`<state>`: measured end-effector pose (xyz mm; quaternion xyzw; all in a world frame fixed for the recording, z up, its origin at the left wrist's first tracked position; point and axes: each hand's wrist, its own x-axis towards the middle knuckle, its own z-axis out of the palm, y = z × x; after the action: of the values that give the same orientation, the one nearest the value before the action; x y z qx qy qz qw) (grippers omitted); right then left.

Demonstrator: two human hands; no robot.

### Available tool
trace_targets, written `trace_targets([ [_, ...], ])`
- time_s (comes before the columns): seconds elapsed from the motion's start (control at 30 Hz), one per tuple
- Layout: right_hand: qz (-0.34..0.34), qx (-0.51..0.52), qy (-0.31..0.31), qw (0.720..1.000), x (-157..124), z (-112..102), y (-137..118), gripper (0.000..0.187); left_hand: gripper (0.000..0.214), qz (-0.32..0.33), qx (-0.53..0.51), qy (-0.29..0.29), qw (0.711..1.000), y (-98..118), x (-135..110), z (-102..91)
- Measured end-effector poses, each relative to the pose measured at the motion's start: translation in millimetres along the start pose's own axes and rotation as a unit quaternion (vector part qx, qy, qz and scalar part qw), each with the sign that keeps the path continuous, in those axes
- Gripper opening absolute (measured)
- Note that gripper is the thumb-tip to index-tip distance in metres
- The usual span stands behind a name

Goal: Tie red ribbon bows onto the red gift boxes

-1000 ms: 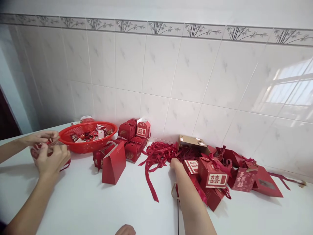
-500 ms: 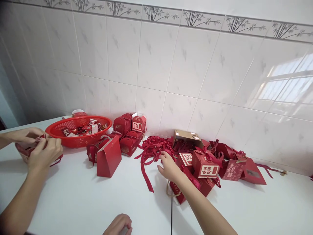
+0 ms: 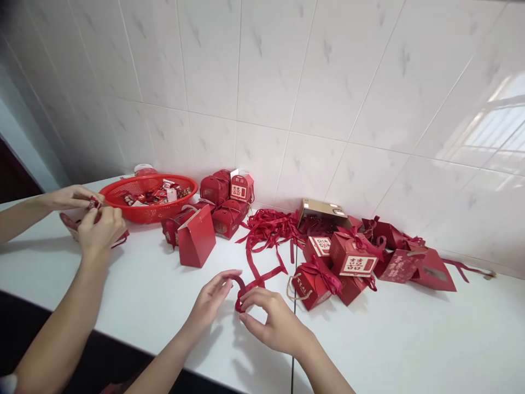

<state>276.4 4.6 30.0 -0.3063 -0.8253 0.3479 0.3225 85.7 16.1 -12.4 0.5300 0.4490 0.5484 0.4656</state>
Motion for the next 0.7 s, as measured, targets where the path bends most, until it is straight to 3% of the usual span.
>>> trace_targets([
  [0.1,0.025,-0.003,0.018,1.0,-12,11,10,0.011,0.038,-0.014,-0.029,-0.028,0.999,6,2,6.0],
  [0.2,0.075,0.024,0.127,0.989,-22,18,22,0.017,0.046,-0.029,-0.044,-0.059,0.997,3,-6,8.5],
  [0.3,0.092,0.094,0.204,0.97,-26,24,25,0.024,0.054,-0.052,-0.087,-0.147,0.984,4,-20,11.2],
  [0.47,0.06,0.2,0.178,0.962,-23,32,7,0.028,0.062,-0.098,-0.159,-0.273,0.944,20,-40,23.0],
  [0.7,0.057,0.301,0.18,0.935,-22,35,4,0.006,0.059,-0.182,-0.17,-0.305,0.919,25,-48,29.0],
])
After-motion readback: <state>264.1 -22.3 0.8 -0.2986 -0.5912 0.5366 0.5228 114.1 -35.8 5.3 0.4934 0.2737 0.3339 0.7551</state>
